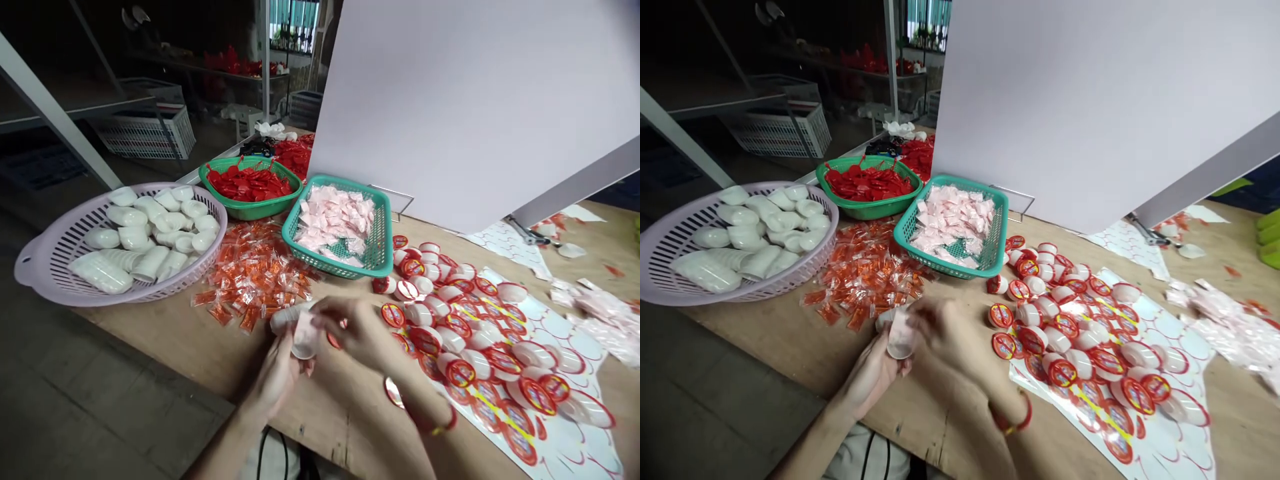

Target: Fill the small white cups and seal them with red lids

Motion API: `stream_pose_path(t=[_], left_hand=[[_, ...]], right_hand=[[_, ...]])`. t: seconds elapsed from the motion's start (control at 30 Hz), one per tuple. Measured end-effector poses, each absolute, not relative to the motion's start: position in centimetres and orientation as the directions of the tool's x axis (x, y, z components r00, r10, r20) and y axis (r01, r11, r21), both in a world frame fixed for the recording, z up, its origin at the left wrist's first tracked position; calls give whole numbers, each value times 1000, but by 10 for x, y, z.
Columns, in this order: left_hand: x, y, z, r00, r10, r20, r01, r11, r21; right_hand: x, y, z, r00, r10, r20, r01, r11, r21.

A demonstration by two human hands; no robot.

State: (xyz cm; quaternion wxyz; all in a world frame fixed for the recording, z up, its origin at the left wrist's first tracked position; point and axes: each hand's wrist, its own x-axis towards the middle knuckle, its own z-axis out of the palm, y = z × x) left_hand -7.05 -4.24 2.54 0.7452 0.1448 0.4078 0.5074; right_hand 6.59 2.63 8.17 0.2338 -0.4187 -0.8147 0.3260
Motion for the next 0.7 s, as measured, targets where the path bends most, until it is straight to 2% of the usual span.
stream_pose_path(t=[0.07, 0.2, 0.3, 0.4, 0.5, 0.57, 0.63, 0.67, 0.7], left_hand=[[-67, -44, 23, 144, 879, -454, -623, 437, 649], [-65, -54, 20, 114, 905, -409, -496, 409, 766], [-66, -61, 23, 88, 908, -410, -351, 413, 840], [-68, -65, 26, 62, 942, -330, -212, 336, 918], [-75, -67, 28, 58, 958, -280, -188, 286, 940], [-85, -69, 30, 76, 939, -335, -260, 343, 903], [-97, -70, 34, 82, 922, -379, -364, 382, 849], [-103, -70, 36, 74, 918, -389, -411, 383, 827], [-107, -71, 38, 61, 917, -393, -452, 377, 809]], right_hand=[[57, -5, 66, -461, 867, 190, 551, 448, -704], [45, -31, 41, -277, 908, 314, 617, 419, -666], [41, -37, 37, -260, 917, 303, 645, 399, -652], [35, -44, 38, -293, 920, 260, 703, 392, -594], [32, -46, 44, -265, 920, 288, 694, 390, -605], [39, -37, 53, -407, 879, 248, 555, 454, -697], [49, -16, 60, -608, 773, 182, 375, 482, -792], [54, -2, 62, -665, 731, 152, 343, 479, -808], [58, 13, 61, -630, 767, 120, 407, 458, -790]])
